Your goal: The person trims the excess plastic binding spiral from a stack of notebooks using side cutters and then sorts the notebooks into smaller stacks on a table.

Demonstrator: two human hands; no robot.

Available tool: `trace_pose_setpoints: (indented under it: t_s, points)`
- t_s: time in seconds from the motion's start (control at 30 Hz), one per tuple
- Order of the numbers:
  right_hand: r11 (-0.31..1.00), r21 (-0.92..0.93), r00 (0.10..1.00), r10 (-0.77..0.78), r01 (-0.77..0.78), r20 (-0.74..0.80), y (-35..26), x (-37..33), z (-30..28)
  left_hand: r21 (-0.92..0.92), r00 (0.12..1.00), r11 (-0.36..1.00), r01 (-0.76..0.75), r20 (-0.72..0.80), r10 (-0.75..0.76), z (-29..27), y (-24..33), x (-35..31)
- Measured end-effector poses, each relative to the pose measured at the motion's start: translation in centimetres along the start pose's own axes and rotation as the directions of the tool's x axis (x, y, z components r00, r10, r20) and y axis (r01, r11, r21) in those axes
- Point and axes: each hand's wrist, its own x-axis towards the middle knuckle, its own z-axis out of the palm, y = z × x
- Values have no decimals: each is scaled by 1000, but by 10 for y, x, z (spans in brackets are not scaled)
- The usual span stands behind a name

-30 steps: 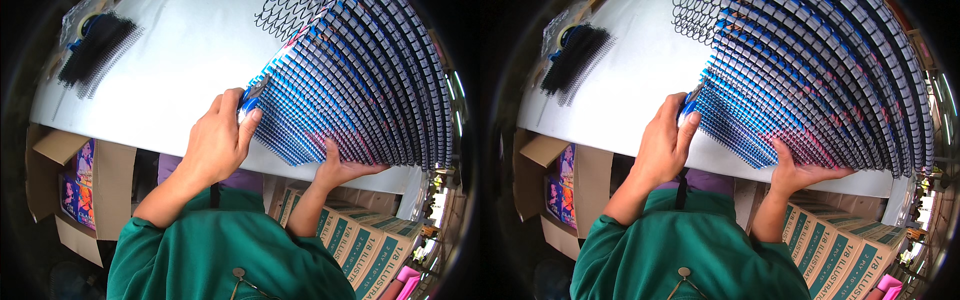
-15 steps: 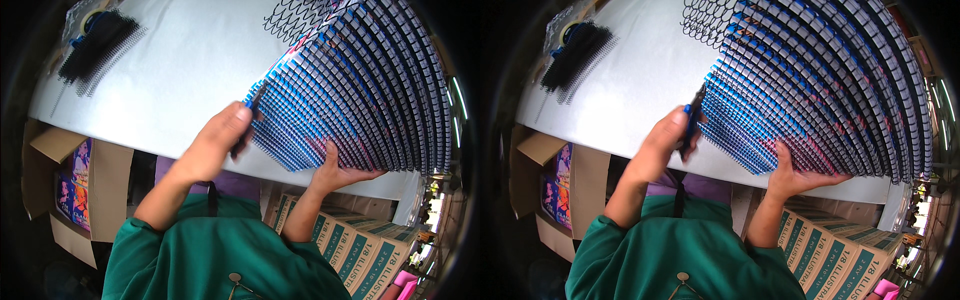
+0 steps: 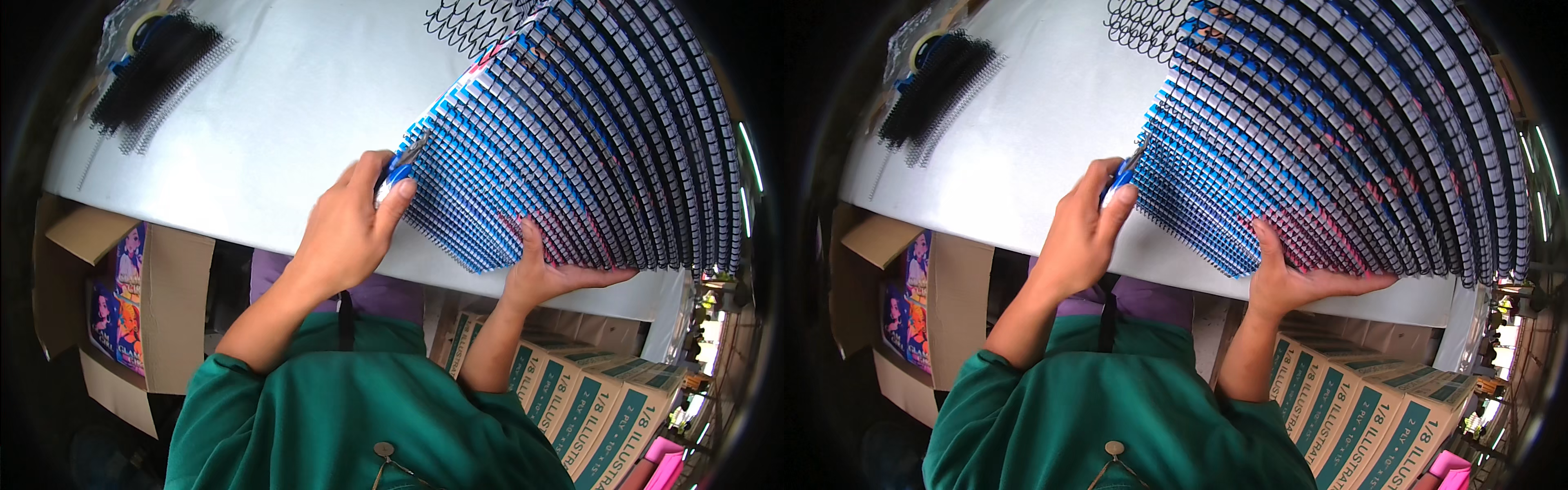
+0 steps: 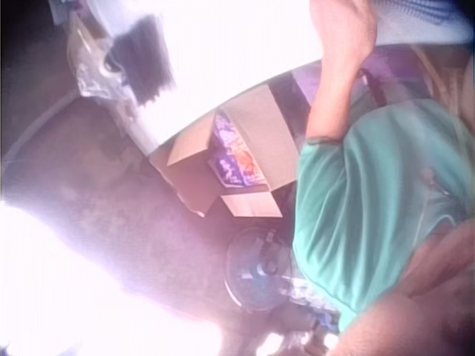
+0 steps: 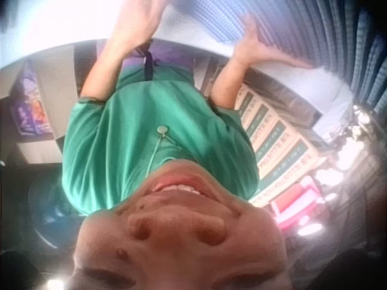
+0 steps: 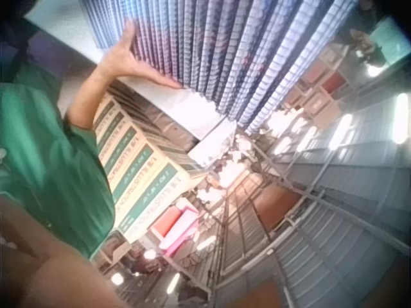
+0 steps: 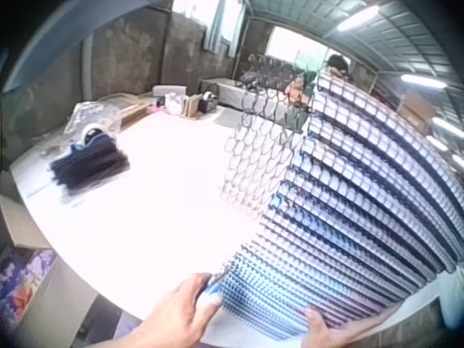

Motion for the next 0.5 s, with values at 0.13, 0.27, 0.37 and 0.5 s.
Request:
trace_pose_setpoints:
  t_s: [0.13,0.27,0.37,0.5]
  points:
    - [997,-54,998,-58,57,-12,5,-4,-1,-677,949,689,259,313,-50,-1,-10,0]
    - [997,-41,998,-67,67,4,3,-4,0,-809,810,-69,584,577,103,-6,-17,5]
    - [996,-48,997,-74,74,8,3,-5,1,-841,836,-82,535,513,197,-1,-36,5]
    - [991,-88,995,-100,100,5,7,-7,0,-837,836,20,547,547,44,-5,-5,1]
